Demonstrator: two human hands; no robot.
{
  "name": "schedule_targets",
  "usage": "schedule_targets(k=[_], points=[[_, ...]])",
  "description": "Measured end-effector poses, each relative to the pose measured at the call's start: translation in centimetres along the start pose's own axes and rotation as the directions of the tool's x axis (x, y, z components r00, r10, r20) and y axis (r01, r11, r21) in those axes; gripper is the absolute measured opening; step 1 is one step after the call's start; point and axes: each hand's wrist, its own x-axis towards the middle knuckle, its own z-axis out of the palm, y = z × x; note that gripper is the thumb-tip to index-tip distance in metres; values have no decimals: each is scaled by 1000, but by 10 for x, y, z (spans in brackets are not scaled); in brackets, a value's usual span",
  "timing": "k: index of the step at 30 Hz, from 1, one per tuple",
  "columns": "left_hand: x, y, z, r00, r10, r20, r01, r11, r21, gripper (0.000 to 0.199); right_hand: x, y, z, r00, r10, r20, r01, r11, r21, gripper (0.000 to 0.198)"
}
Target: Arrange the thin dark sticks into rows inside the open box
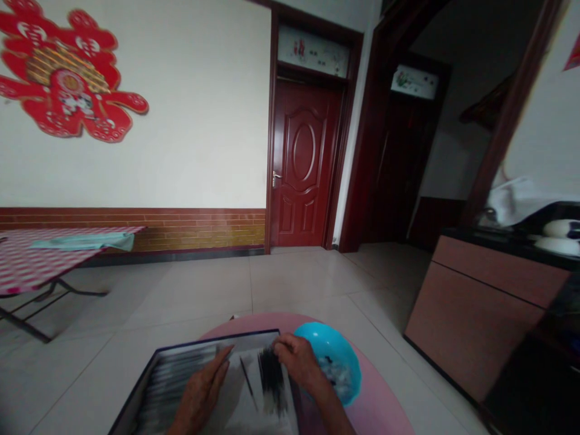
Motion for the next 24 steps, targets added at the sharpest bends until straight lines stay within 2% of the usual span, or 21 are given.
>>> schedule_targets(k=[4, 7, 10, 16, 21, 24], points=[[-5, -11, 7, 987, 144, -70, -130, 975, 178, 34, -4, 46, -54, 992, 72, -106, -102, 946, -308, 31], [-6, -14, 9, 972, 211, -108, -179, 952, 247, 34, -10, 75, -82, 980, 122, -156, -175, 902, -394, 30], [-6, -12, 8, 965, 236, -114, -199, 944, 264, 36, -16, 91, -96, 975, 145, -167, -206, 868, -451, 27], [-7, -5, 6, 980, 191, -49, -174, 954, 243, 39, -21, 100, -82, 991, 129, -47, -134, 838, -529, 23], [-7, 0, 4, 974, 225, -15, -216, 950, 225, 37, -23, 99, -66, 986, 160, -53, -157, 760, -631, 20], [-8, 1, 3, 972, 234, -7, -226, 948, 226, 38, -24, 97, -63, 986, 159, -55, -156, 741, -653, 16]])
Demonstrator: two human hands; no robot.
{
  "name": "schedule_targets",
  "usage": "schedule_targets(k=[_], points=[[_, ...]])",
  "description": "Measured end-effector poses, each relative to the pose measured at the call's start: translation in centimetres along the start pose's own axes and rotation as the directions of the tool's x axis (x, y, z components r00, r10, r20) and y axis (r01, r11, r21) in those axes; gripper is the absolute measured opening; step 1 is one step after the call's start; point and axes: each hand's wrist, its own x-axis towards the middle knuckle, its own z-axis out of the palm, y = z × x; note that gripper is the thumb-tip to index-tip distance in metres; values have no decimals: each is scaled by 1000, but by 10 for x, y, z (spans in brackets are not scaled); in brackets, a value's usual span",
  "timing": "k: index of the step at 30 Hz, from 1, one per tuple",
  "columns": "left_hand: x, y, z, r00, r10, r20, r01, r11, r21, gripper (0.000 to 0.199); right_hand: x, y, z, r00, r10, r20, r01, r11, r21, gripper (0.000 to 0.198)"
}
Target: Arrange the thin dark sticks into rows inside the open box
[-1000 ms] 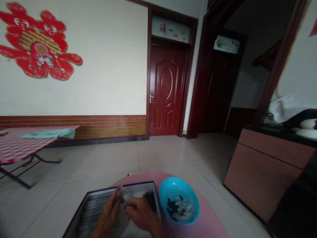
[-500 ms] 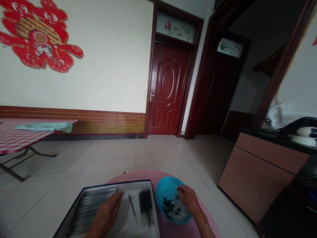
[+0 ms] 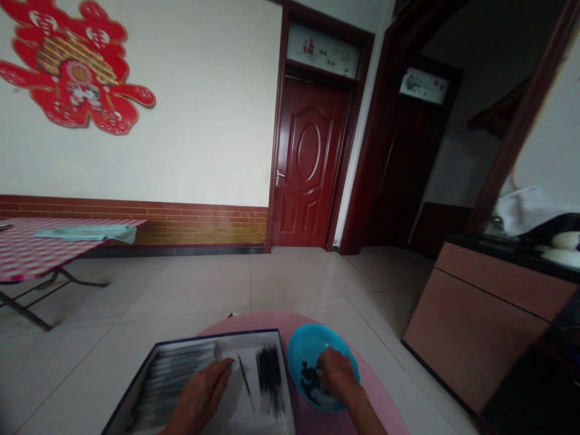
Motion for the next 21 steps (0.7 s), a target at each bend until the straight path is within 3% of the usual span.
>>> schedule_targets(k=[6, 9, 12, 14, 18, 21], points=[[0, 2, 2, 1000, 12, -2, -12, 1000, -9, 37, 6, -9, -10, 993, -49, -106, 59, 995, 85, 18], [2, 5, 1, 1000, 20, -9, -20, 1000, -5, 35, 13, -36, -20, 990, -54, -129, 97, 932, 348, 24], [4, 10, -2, 1000, 20, -13, -20, 1000, 5, 35, 16, -82, -23, 996, 24, -88, 47, 690, 722, 36], [5, 13, -5, 1000, 19, -25, -18, 1000, 20, 35, 15, -116, -17, 996, 88, 5, -48, 495, 868, 48], [6, 14, -7, 998, 29, -53, -27, 999, 45, 36, 8, -166, 15, 981, 143, 134, -151, 120, 981, 55], [5, 13, -7, 998, 33, -52, -31, 998, 48, 36, 3, -182, 40, 975, 141, 173, -170, -30, 985, 53]])
